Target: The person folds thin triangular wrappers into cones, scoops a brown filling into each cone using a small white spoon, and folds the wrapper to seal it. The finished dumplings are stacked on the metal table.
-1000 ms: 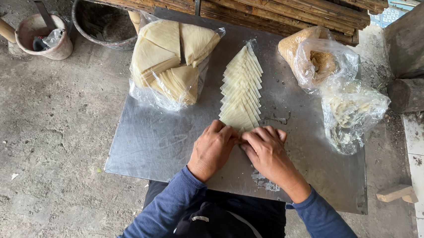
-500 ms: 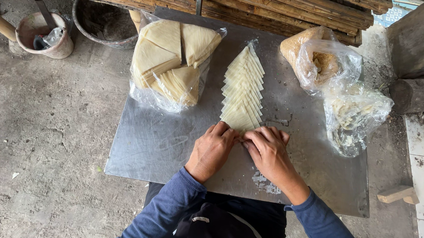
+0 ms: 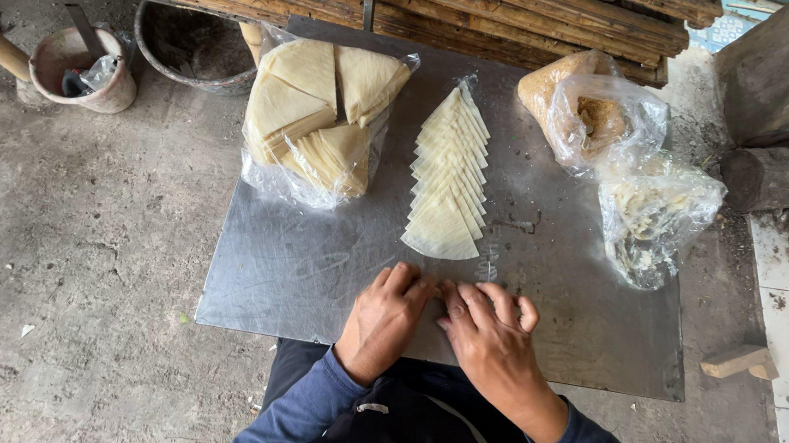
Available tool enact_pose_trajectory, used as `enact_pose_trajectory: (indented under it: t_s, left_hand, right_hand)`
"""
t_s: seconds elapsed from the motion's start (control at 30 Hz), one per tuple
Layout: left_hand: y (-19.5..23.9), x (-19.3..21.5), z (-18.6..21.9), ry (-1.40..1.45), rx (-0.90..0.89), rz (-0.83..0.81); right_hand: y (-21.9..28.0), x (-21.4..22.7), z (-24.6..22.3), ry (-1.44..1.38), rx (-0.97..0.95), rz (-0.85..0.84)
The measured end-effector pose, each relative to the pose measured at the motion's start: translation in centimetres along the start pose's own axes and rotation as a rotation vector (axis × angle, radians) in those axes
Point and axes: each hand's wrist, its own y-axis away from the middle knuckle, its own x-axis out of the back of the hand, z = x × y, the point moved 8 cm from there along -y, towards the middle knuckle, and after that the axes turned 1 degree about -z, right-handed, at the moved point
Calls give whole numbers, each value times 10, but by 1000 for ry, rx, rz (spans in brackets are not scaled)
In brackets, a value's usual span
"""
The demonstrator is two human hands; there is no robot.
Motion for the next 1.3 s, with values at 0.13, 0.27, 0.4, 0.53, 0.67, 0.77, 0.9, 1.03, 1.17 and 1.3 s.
enact_pose_trajectory:
  t_s: [0.13, 0.27, 0.4, 0.53, 0.67, 0.77, 0.9, 1.03, 1.17, 1.3]
  left_hand:
    - [-7, 9, -12, 169, 126, 113]
    - [-7, 19, -19, 271, 165, 198]
    - [-4, 24, -18, 294, 177, 211]
    - [-5, 26, -17, 320, 159, 233]
    - [-5, 21, -19, 328, 195, 208]
    - [-4, 22, -18, 298, 184, 220]
    - [-3, 24, -17, 298, 194, 237]
    - [-2, 22, -20, 303, 204, 251]
    - [-2, 18, -24, 286, 196, 258]
    - [-7, 20, -29, 268, 179, 250]
  right_hand:
    - [-17, -6, 9, 16, -47, -43]
    - [-31, -16, 19, 25, -76, -48]
    - [-14, -12, 6, -35, -30, -83]
    - [19, -3, -18, -84, 4, -127]
    - [14, -11, -10, -58, -36, -118]
    - [-11, -26, 17, -86, -100, -135]
    - [-27, -16, 41, -241, -107, -114]
    - [-26, -12, 49, -319, -177, -127]
    - [-30, -13, 39, -339, -185, -66]
    - [-37, -10, 31, -290, -192, 28]
